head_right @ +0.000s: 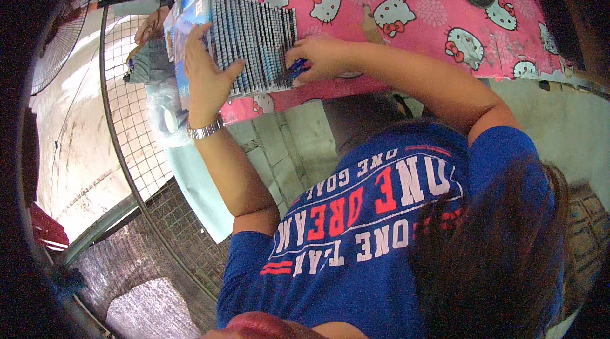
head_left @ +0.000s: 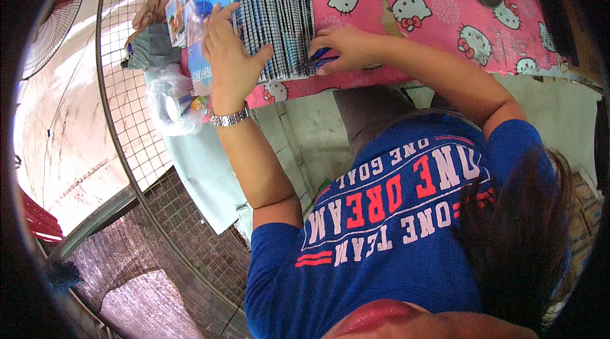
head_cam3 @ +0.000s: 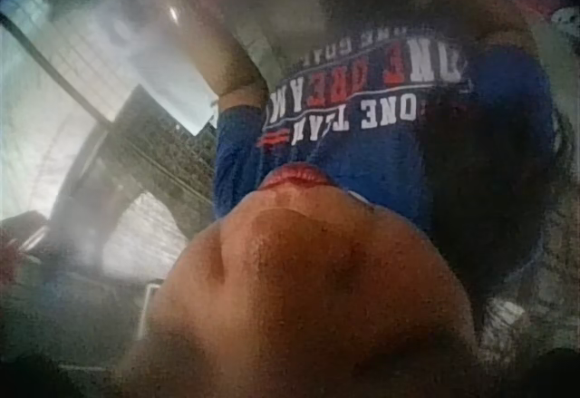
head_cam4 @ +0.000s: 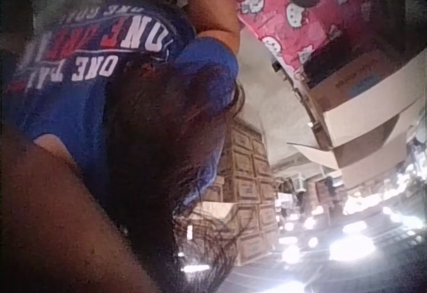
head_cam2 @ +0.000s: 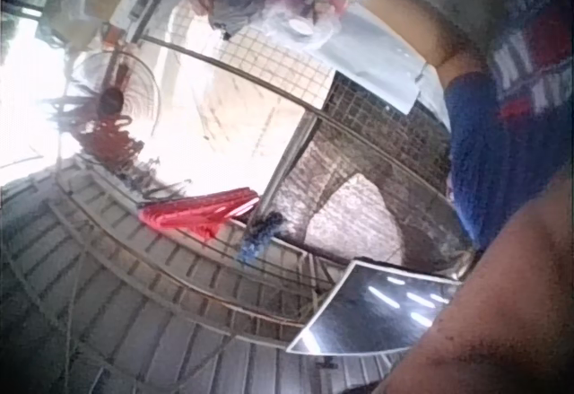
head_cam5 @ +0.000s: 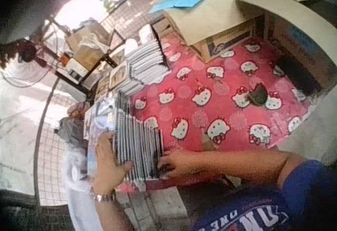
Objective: The person uses scissors to trim the wire spirals on spiral notebooks on a table and then packs the notebooks into a cardboard box.
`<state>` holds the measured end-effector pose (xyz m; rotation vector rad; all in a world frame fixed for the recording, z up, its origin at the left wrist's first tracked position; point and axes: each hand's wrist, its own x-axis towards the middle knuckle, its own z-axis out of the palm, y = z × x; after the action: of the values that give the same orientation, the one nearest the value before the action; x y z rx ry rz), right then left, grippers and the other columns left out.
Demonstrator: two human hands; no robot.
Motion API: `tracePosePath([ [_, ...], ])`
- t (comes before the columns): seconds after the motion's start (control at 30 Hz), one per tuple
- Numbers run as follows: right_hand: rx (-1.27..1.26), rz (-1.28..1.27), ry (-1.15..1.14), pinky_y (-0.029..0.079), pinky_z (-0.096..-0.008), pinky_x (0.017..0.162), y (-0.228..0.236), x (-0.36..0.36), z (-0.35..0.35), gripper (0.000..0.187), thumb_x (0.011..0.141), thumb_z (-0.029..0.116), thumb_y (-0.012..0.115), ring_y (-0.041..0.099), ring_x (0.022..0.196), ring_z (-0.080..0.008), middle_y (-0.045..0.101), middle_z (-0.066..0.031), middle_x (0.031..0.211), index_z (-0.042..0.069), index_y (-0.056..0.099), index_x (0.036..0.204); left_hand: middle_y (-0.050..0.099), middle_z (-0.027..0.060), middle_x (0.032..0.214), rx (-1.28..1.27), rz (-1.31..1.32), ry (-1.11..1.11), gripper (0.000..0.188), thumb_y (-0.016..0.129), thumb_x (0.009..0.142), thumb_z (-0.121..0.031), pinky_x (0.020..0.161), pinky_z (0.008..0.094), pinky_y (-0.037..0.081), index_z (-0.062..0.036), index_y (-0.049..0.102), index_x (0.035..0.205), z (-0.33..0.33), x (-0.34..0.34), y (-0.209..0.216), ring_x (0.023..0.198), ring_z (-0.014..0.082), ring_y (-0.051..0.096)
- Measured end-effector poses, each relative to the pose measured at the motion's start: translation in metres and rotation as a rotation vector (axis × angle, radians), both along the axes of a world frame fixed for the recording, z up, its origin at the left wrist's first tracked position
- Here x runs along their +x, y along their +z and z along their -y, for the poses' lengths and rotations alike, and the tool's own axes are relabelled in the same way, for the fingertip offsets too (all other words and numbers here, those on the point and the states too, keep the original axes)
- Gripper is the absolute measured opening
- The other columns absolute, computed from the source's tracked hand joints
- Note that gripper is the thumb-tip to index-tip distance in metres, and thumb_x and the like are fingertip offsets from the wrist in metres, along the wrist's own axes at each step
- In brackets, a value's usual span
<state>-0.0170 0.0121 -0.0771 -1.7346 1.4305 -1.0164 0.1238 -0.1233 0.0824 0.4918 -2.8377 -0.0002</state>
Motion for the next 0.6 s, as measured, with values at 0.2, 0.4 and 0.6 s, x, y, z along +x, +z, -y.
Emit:
tracePosePath([
  [0.2, -0.082, -0.121, -0.112, 0.038, -0.0512, 0.091, -0.008, 0.017, -0.007, 0.051, 0.072, 0.038, 0.074, 0.051, 0.112, -0.0325, 0.056, -0.0098, 0.111, 0.015, 0.057, 0.114, 0.058, 0.0119, 0.112, 0.397, -0.770, 0.116, 0.040, 0.068, 0.081, -0.007, 0.090, 0.0309, 0.044, -0.0016, 0.051, 0.117, -0.005, 0.017, -0.013, 0.102, 0.0206, 0.056],
  [0.4, -0.182, -0.042, -0.264, 0.037, -0.0498, 0.093, -0.045, 0.010, -0.012, 0.050, 0.071, 0.038, 0.074, 0.051, 0.112, -0.0312, 0.056, -0.0093, 0.111, 0.016, 0.057, 0.113, 0.056, 0.0037, 0.083, 0.551, -1.216, 0.534, 0.012, 0.050, 0.092, -0.012, 0.066, 0.0278, 0.043, -0.0018, 0.057, 0.090, -0.003, 0.087, -0.038, 0.072, 0.0134, 0.053],
  [0.6, -0.291, -0.248, -0.195, 0.035, -0.0496, 0.096, -0.056, 0.026, -0.023, 0.052, 0.074, 0.043, 0.072, 0.049, 0.115, -0.0307, 0.056, -0.0103, 0.113, 0.015, 0.057, 0.115, 0.067, 0.0125, 0.083, 0.747, 0.258, 1.073, 0.028, 0.048, 0.090, -0.023, 0.064, 0.0363, 0.048, -0.0013, 0.065, 0.096, 0.055, 0.258, -0.180, 0.074, 0.0226, 0.063],
])
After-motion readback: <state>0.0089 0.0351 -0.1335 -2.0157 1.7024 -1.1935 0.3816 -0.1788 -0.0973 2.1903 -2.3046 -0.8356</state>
